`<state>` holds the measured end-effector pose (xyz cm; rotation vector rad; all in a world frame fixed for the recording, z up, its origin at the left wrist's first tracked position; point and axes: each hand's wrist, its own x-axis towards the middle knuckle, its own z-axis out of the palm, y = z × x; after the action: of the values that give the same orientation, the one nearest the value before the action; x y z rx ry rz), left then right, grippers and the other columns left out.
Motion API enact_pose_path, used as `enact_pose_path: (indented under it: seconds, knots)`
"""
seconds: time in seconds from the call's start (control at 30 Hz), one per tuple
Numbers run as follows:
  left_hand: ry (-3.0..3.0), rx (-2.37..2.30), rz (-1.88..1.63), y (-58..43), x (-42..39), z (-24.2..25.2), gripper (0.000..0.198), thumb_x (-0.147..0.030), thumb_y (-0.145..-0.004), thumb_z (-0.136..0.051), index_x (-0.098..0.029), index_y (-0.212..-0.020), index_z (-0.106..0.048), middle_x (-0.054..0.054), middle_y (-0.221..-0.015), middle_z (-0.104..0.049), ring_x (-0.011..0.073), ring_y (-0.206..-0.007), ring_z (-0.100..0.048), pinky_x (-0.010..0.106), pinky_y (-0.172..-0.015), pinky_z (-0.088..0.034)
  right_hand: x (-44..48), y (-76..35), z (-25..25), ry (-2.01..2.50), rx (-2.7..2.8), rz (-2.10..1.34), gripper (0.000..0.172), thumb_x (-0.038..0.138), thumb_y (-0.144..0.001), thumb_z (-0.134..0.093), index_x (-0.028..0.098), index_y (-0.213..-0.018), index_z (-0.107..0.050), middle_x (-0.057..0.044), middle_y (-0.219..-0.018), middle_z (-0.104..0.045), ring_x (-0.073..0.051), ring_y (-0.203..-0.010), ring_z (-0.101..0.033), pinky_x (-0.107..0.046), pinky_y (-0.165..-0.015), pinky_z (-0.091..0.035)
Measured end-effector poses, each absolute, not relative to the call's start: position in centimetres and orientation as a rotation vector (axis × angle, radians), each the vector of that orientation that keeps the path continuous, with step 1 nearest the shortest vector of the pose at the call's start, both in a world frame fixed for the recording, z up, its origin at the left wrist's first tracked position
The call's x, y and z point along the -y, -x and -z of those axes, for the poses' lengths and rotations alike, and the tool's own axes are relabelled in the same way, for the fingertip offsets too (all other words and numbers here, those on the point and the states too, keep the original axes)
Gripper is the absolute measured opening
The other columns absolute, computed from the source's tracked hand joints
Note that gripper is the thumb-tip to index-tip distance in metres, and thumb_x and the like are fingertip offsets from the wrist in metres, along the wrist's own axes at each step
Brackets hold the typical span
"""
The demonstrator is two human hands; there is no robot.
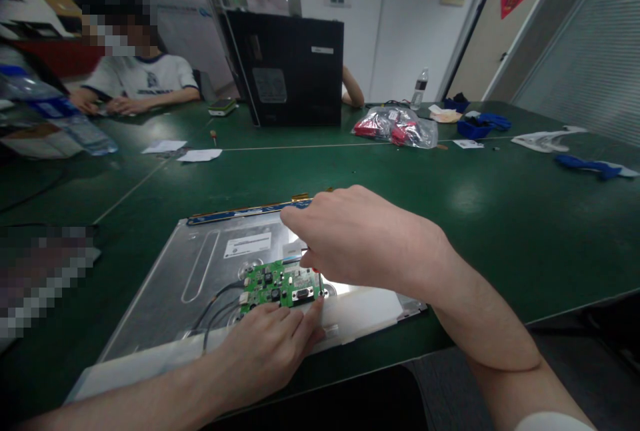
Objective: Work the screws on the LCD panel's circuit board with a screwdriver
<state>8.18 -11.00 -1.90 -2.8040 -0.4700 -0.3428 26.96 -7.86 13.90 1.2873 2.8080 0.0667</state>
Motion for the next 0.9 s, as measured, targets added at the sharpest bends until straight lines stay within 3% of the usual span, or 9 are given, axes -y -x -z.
enact_pose_path:
  seconds: [0.17,0.37,0.67,0.9]
  knots:
    - [2.803,0.467,0.355,-8.27,11.0,1.79,0.027,-0.018,-0.096,-0.039,0.0,-0.111,-0.052,0.006,-0.066,-0.064,0.0188,-0.051,-0.063,0.027,-0.043,-0.045,8.09,-27.0,-14.07,-1.242,-2.833,0.002,0.016,0.035,-0.085,-0.057,0.021,-0.091,-0.056,-0.002,-0.079,-0.066,-0.015,-0.065,-0.057,-0.028,-0.05,-0.025]
    - [2.814,0.484,0.338,-8.22,10.95,2.15,0.028,-0.019,-0.097,-0.038,0.0,-0.114,-0.05,0.007,-0.068,-0.066,0.0192,-0.053,-0.064,0.027,-0.044,-0.046,8.26,-27.28,-13.77,-1.14,-2.907,0.064,0.011,0.02,-0.084,-0.055,0.022,-0.095,-0.053,0.0,-0.085,-0.065,-0.013,-0.068,-0.055,-0.026,-0.05,-0.026]
    - [2.82,0.501,0.343,-8.14,10.98,2.26,0.028,-0.018,-0.096,-0.038,-0.002,-0.115,-0.05,0.006,-0.068,-0.065,0.0184,-0.053,-0.064,0.028,-0.045,-0.046,7.93,-26.51,-13.52,-1.318,-2.824,-0.128,0.019,0.041,-0.083,-0.06,0.022,-0.086,-0.058,0.0,-0.071,-0.064,-0.015,-0.058,-0.055,-0.027,-0.047,-0.021]
    - [2.833,0.49,0.307,-8.09,11.04,2.24,0.028,-0.019,-0.096,-0.04,-0.001,-0.115,-0.049,0.006,-0.07,-0.065,0.0194,-0.054,-0.064,0.028,-0.044,-0.046,8.26,-26.41,-13.67,-1.283,-2.796,-0.051,0.016,0.036,-0.083,-0.059,0.021,-0.09,-0.058,-0.002,-0.077,-0.066,-0.016,-0.066,-0.058,-0.028,-0.051,-0.028]
